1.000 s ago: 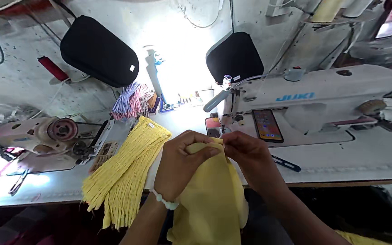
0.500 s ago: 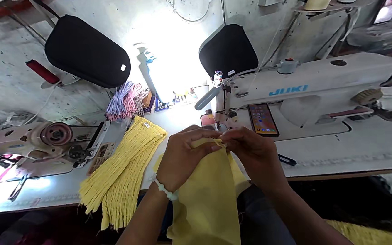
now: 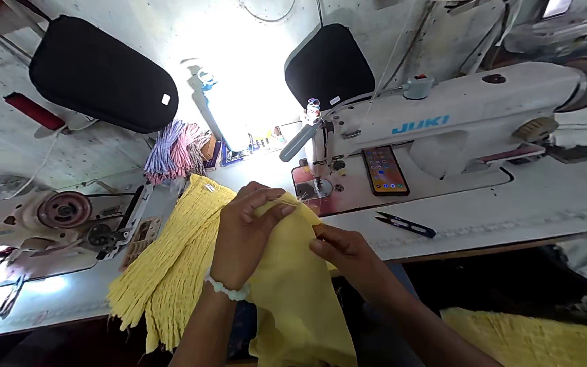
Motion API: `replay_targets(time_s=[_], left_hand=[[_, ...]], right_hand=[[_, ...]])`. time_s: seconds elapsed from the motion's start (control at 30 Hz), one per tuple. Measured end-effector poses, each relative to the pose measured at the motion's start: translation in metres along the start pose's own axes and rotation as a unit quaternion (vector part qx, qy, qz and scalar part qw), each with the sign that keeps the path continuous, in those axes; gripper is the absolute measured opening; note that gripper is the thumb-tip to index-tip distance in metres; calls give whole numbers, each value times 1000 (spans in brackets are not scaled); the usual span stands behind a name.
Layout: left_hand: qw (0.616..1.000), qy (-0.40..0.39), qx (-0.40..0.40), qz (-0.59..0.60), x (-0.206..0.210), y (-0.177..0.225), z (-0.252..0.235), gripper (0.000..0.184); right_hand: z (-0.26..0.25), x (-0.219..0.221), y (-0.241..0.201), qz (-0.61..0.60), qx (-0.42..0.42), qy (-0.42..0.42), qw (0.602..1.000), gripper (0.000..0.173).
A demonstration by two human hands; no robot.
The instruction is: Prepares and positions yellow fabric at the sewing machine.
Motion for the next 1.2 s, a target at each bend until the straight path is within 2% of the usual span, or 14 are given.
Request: replay_targets(time_s=[0.07, 0.13, 0.3, 0.37, 0.5, 0.6, 0.67, 0.73, 0.8, 0.9, 1.0, 1.03, 1.1, 1.2], left_hand=[[1000, 8, 6, -4, -2, -2, 2, 9], [1000, 7, 13, -4, -3, -6, 4, 8], [999, -2, -1, 51, -4, -11, 12, 9], [998, 2, 2, 58, -4, -10, 13, 9], [998, 0, 15, 56, -10, -9, 12, 9], [998, -23, 6, 52, -20, -5, 2, 11], [996, -67, -29, 53, -21, -14, -12, 12], [988, -137, -61, 34, -7, -37, -28, 10], [971, -219, -97, -3, 22, -65, -40, 15], [940, -311, -136, -44, 80, -107, -47, 24], [900, -384, -183, -98, 124, -142, -46, 26], [892, -389, -203, -112, 131, -146, -46, 28], [896, -350, -231, -143, 134, -140, -45, 29], [929, -221, -208, -212, 136, -125, -30, 42]], right_hand=[[-4, -2, -1, -50, 19, -14, 998, 16], [-5, -4, -1, -59, 2, 14, 998, 12], [-10, -10, 2, 57, -117, 148, 980, 17], [-14, -15, 3, 72, -117, 125, 983, 19], [-15, -17, -7, 1, -15, 16, 1000, 15], [-2, -10, -15, -24, -40, -15, 999, 13], [7, -5, -15, -25, -58, -9, 998, 17], [8, -4, -5, 0, -44, 37, 998, 27], [2, -8, 16, 55, 8, 98, 994, 32], [-9, -16, 46, 185, 69, 153, 968, 30], [-19, -31, 62, 280, 122, 148, 941, 24], [-21, -35, 65, 291, 133, 143, 937, 23], [-22, -37, 70, 304, 134, 143, 932, 21], [-22, -33, 77, 322, 111, 157, 927, 17]])
Point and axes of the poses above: each hand's wrist, its own z-axis away from the middle knuckle, its own x-axis out of the palm, y = z × x, the point moved 2 cm from there along -z, towards the middle knuckle, and after that the axes turned 15 degrees about x, right-handed, at the moved point
